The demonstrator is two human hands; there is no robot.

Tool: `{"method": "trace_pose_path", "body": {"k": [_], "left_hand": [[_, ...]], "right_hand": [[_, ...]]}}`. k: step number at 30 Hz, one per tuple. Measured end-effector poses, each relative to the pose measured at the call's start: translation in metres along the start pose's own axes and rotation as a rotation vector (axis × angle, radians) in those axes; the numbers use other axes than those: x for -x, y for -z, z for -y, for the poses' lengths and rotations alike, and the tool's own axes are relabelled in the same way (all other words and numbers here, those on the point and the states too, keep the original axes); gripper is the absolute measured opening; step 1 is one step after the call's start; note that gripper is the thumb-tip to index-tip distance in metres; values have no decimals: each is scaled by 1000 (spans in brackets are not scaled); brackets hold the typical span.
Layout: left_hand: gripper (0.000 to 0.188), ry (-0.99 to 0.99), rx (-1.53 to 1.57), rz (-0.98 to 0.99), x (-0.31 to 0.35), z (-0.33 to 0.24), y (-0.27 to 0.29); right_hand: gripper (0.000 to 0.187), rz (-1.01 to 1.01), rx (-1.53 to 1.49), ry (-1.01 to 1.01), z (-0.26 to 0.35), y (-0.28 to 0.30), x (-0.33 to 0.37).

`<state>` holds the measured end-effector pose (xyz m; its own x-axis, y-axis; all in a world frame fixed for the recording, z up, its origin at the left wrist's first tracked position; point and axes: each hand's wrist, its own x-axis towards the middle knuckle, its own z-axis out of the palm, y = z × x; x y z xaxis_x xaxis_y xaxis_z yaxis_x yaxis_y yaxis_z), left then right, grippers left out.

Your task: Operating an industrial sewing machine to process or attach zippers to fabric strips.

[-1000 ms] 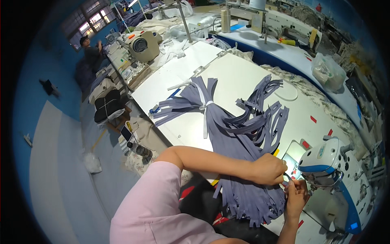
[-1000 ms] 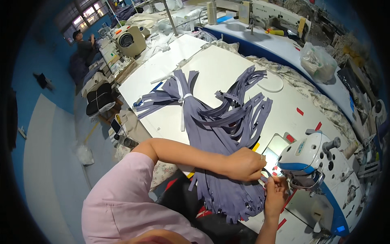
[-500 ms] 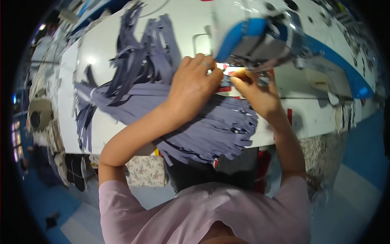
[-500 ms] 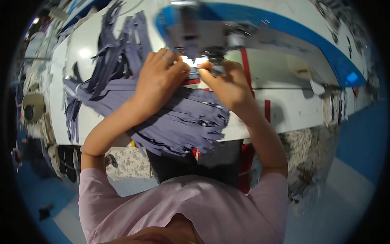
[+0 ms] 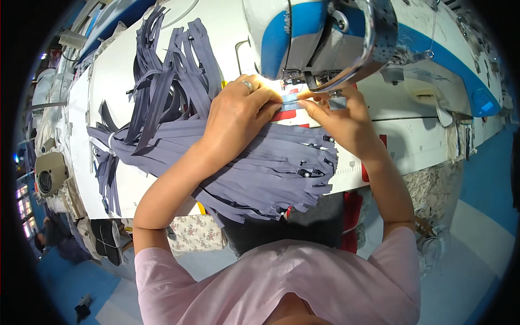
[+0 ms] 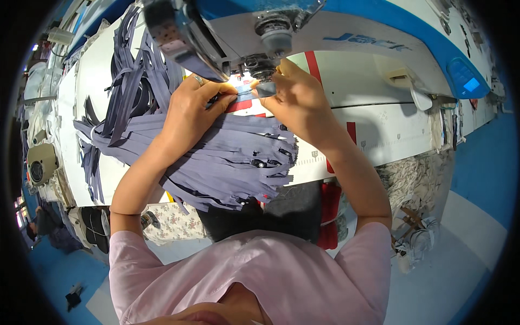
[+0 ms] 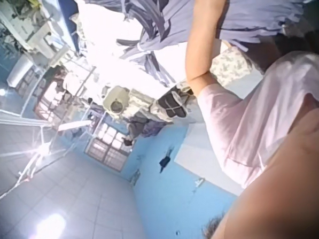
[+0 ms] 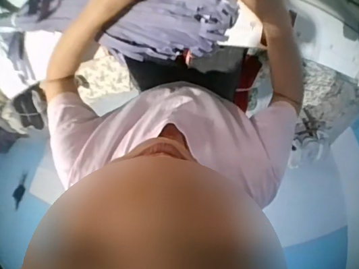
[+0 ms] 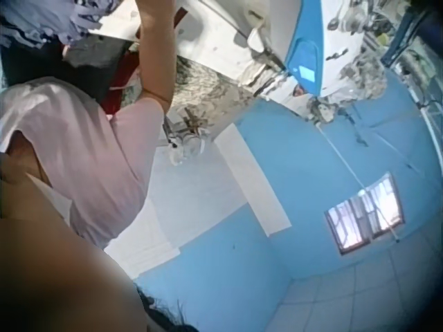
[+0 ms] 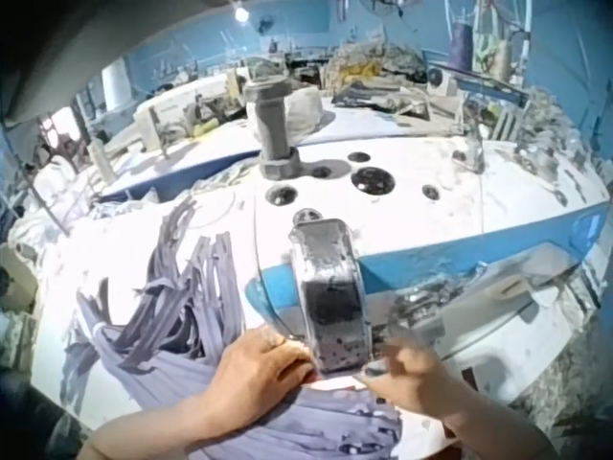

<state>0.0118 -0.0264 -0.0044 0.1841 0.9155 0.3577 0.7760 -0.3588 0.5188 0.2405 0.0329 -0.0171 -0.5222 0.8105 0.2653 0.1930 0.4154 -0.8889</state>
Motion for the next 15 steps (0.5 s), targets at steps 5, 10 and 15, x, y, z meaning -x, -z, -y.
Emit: {"method": "trace_pose_path", "body": {"k": [5, 10, 15], "left_hand": [[10, -33, 4, -49, -6, 6, -3], [13, -53, -2, -18, -16, 19, -3], [15, -80, -89, 8, -14, 23, 3]], "right_hand": [[18, -58, -106, 7, 0, -14, -5], [27, 138, 554, 43, 6, -6, -18], [38, 363, 841, -34, 0, -5, -21]]}}
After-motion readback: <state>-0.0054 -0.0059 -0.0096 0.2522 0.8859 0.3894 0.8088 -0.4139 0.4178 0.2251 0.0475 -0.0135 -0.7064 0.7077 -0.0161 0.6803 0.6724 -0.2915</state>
